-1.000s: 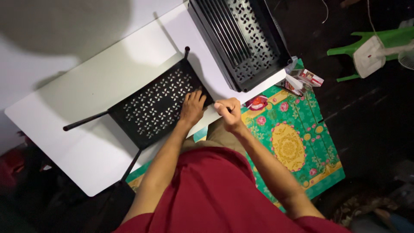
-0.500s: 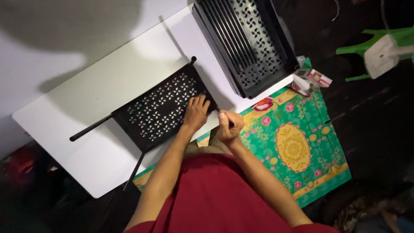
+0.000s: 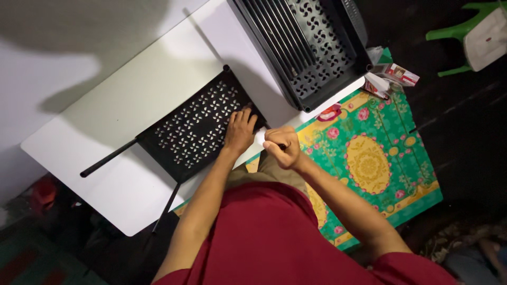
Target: The person assembles a black plastic tray by inserting a rod into its slots. They then lift and tilt the tray to check alignment and stability, and finally place it back on the table.
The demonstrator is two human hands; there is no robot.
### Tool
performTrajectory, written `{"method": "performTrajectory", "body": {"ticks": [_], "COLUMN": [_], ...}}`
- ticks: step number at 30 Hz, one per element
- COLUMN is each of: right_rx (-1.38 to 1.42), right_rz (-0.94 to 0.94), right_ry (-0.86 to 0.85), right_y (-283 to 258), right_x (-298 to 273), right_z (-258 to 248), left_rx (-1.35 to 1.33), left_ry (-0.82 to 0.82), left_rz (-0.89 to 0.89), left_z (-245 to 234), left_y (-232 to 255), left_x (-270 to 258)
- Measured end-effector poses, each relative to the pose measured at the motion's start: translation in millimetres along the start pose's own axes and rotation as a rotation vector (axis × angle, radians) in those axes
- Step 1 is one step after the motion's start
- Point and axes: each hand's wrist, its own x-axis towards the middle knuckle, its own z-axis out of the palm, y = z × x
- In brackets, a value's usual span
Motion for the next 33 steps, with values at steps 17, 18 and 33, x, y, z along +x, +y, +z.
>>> {"method": "performTrajectory", "body": {"ticks": [17,18,33], "right_rx": [-0.137,-0.1,-0.304], "right_rz": [-0.086,-0.046,0.149], "right_ry": [0.245,0.172,0.752], "right_y": [42.0,41.7,38.7], "right_x": [-11.6,-10.1,-14.6], "right_z": [23.9,16.7,68.3], "left_rx": [-0.036,-0.027,-0.018], "left_ry": [0.038,0.048,0.036], "left_rz": [0.057,0.061,0.021], "left_z": [-5.2,-3.7,-9.1], "left_y": [-4.3,-5.6,1.0], "left_x": [2.8,3.4,4.1]}}
